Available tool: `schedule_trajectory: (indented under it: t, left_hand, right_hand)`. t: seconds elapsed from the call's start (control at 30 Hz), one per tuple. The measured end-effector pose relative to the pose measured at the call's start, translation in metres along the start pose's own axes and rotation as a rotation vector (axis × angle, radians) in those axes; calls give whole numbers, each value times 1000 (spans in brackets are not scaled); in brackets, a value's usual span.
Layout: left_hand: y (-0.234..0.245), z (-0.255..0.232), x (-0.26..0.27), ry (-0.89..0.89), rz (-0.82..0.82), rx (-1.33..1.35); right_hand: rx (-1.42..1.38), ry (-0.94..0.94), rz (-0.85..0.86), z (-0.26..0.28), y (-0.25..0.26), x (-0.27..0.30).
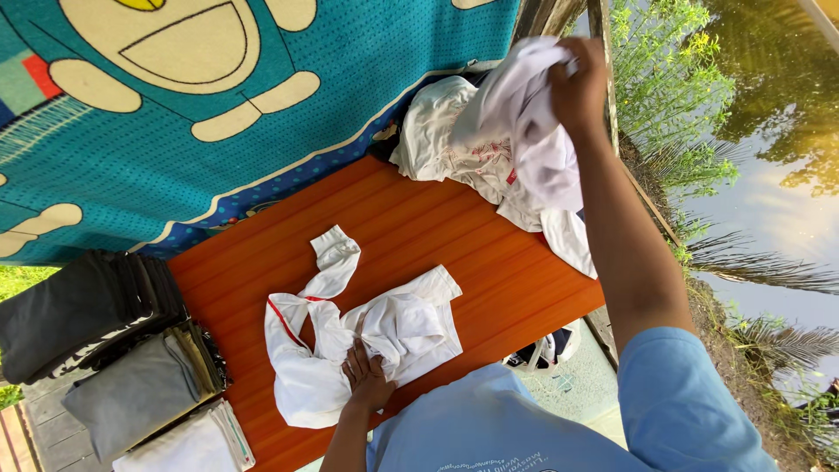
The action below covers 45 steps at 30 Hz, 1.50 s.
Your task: The person folds a white shirt on a table, smoothing the fabric by hand and aligning the sleeves.
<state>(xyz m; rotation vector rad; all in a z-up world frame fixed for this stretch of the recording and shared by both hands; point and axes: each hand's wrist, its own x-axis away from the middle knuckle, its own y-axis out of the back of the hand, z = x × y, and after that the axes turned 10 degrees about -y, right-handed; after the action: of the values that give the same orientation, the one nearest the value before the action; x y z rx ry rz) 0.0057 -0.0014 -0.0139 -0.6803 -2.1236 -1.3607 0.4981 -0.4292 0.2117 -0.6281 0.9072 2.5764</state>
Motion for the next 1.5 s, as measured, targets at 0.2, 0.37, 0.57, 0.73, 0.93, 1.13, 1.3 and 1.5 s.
schedule_trajectory:
  t: [0.2,0.37,0.57,0.73,0.93,1.13,1.3,1.5]
  left_hand:
    - [0,2,-2,7,39,-26]
    - [-2,4,-5,27,55,-4]
    - [-1,5,-6,23,72,-9]
    - [-1,4,-8,27,97,16]
    - [-14,16,-17,-26,61,26]
    - [-28,25,-30,-63,27,55]
    - [-42,30,-43,-130,-6,42]
    - [-35,30,-45,-175,11,75]
  right_hand:
    - [123,-169,93,-47,-33,-5]
    - [331,-191,551,-55,-89,67]
    - [547,-102,506,-3,-79,84]
    - [713,-7,546,20,-62,93]
    - [684,23,461,15,-48,125]
    - [502,92,378,18,-19,162]
    - [472,50,533,44,-33,253]
    - [436,161,1135,97,-88,419]
